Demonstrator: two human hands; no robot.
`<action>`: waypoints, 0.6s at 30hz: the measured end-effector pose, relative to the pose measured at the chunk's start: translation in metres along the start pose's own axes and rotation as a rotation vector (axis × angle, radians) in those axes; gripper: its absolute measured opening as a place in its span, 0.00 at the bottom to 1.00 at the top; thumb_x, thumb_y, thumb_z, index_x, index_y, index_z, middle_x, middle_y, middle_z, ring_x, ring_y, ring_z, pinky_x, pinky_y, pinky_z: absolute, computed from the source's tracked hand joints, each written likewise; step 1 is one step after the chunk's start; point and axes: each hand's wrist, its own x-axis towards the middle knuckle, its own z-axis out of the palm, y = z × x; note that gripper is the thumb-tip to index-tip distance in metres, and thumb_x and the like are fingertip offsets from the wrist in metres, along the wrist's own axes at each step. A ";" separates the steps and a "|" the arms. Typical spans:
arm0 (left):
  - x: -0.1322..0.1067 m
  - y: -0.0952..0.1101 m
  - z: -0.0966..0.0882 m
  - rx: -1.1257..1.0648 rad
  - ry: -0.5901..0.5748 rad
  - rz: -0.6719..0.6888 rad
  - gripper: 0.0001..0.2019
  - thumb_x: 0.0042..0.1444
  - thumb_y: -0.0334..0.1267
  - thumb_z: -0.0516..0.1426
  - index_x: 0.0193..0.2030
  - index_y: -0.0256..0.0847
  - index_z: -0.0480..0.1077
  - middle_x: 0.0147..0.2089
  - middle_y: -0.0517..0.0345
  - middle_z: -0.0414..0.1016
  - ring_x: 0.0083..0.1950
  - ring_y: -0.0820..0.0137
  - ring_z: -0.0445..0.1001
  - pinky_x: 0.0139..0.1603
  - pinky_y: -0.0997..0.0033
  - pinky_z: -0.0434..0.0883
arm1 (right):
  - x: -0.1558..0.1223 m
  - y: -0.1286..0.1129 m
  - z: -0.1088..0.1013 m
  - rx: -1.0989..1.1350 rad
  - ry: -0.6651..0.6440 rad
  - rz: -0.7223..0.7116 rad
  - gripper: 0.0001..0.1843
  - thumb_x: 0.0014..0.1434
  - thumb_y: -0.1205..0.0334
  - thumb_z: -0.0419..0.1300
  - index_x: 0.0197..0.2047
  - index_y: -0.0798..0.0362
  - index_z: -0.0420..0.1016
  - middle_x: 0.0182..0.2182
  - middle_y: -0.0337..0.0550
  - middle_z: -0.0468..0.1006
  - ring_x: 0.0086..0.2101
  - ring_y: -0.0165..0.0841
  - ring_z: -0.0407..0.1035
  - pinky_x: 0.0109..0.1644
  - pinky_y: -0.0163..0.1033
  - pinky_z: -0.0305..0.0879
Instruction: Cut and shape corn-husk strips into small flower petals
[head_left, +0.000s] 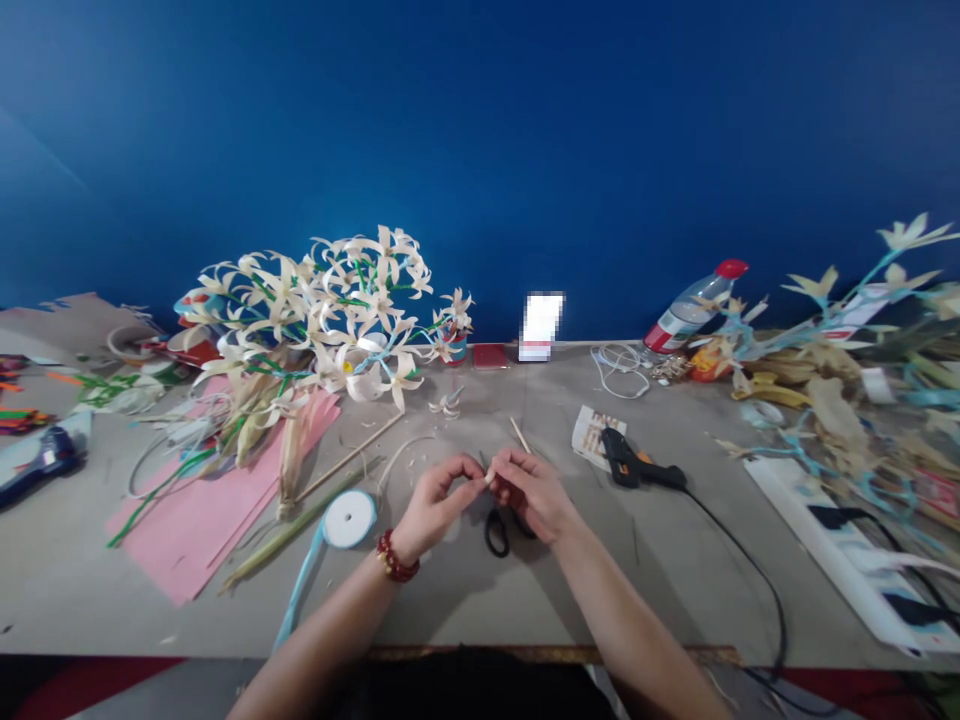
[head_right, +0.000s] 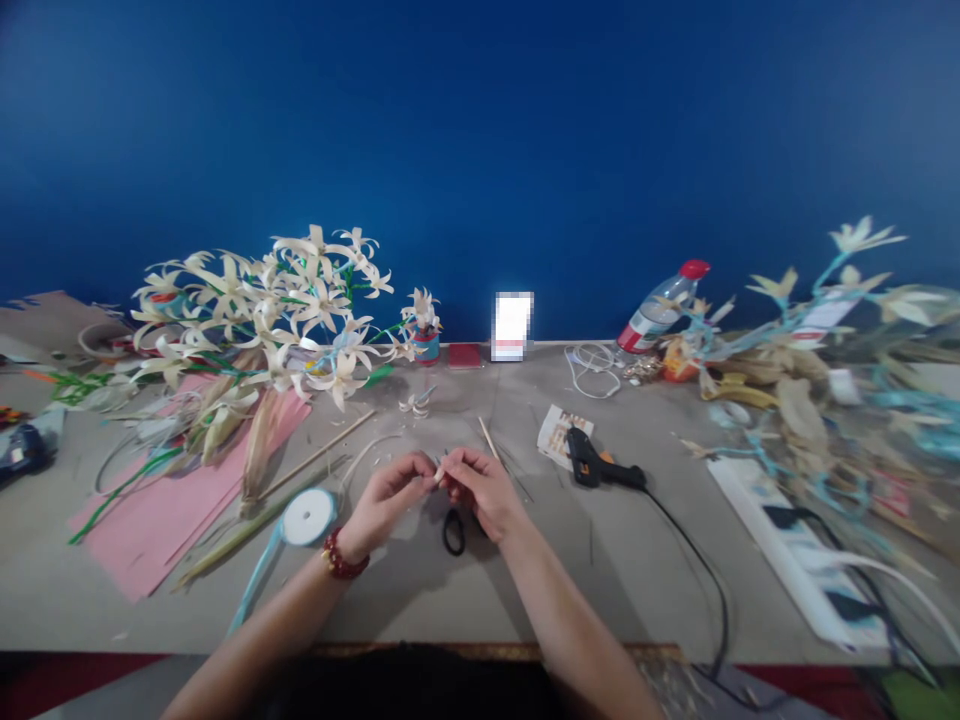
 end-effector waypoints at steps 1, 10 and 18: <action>0.000 0.000 0.000 -0.056 -0.011 -0.016 0.11 0.61 0.43 0.57 0.33 0.37 0.69 0.33 0.57 0.69 0.36 0.69 0.66 0.41 0.71 0.63 | -0.001 -0.001 -0.001 -0.023 0.018 -0.030 0.19 0.53 0.46 0.66 0.27 0.54 0.72 0.21 0.38 0.74 0.20 0.26 0.63 0.23 0.31 0.61; -0.002 0.002 0.001 -0.329 -0.017 -0.098 0.10 0.56 0.42 0.62 0.31 0.37 0.70 0.31 0.58 0.69 0.36 0.69 0.67 0.43 0.70 0.64 | -0.014 -0.011 -0.004 -0.768 -0.066 -0.846 0.12 0.58 0.68 0.58 0.46 0.48 0.73 0.43 0.47 0.77 0.35 0.34 0.72 0.41 0.41 0.71; -0.001 0.007 0.002 -0.439 -0.060 -0.229 0.11 0.53 0.42 0.62 0.29 0.37 0.69 0.27 0.58 0.67 0.32 0.70 0.66 0.41 0.70 0.64 | -0.013 -0.006 -0.010 -1.012 -0.091 -1.025 0.11 0.59 0.70 0.57 0.44 0.47 0.75 0.38 0.46 0.81 0.38 0.37 0.75 0.42 0.43 0.72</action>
